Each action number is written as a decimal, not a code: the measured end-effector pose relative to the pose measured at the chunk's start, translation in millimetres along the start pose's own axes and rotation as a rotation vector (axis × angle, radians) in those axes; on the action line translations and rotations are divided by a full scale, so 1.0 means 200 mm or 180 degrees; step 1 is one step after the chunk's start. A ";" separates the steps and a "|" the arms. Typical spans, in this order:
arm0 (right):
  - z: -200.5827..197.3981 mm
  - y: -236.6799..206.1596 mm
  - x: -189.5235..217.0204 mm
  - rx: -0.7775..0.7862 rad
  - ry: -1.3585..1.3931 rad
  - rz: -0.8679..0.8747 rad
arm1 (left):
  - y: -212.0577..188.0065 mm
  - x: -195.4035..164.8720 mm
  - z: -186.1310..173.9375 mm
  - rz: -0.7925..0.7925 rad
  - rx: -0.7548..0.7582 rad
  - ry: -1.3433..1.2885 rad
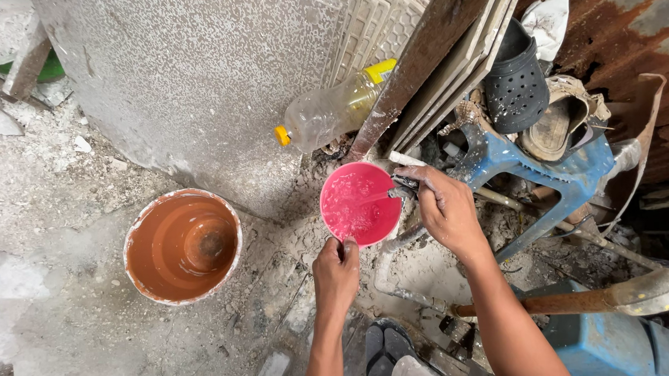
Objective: The person breaks up hardened plaster chunks inside a terracotta bowl and sets the bowl down. They crouch at a tap, fill a pink plastic cup with water, and pour the water into the bowl. They then scoop gypsum plaster powder by hand from a sack into the bowl with water.
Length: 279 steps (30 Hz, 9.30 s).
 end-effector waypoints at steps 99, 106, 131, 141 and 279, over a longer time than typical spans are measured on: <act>0.09 0.02 -0.07 -0.0073 -0.0546 0.0268 | -0.08 -0.10 -0.04 0.0382 -0.0261 -0.0121; 0.08 -0.02 -0.02 -0.0258 -0.0668 -0.0034 | -0.05 -0.01 -0.02 0.0090 -0.0116 -0.0037; 0.08 -0.08 -0.07 -0.0266 -0.0593 -0.0162 | -0.07 -0.02 -0.18 0.0077 0.0183 0.0191; 0.06 -0.09 -0.05 -0.0317 -0.0606 -0.0262 | -0.06 0.06 -0.17 0.0202 0.0017 0.0115; 2.47 -0.61 -0.02 0.3769 0.1346 0.1792 | -0.67 0.46 -1.89 -0.0895 -0.3473 0.1398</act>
Point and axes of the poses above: each hand's wrist, its own y-axis towards the middle knuckle, its own z-axis out of the palm, x = y × z, the point moved 10 cm from there along y, towards the middle knuckle, and after that the axes turned 2 degrees about -y, right-handed, at the moved point
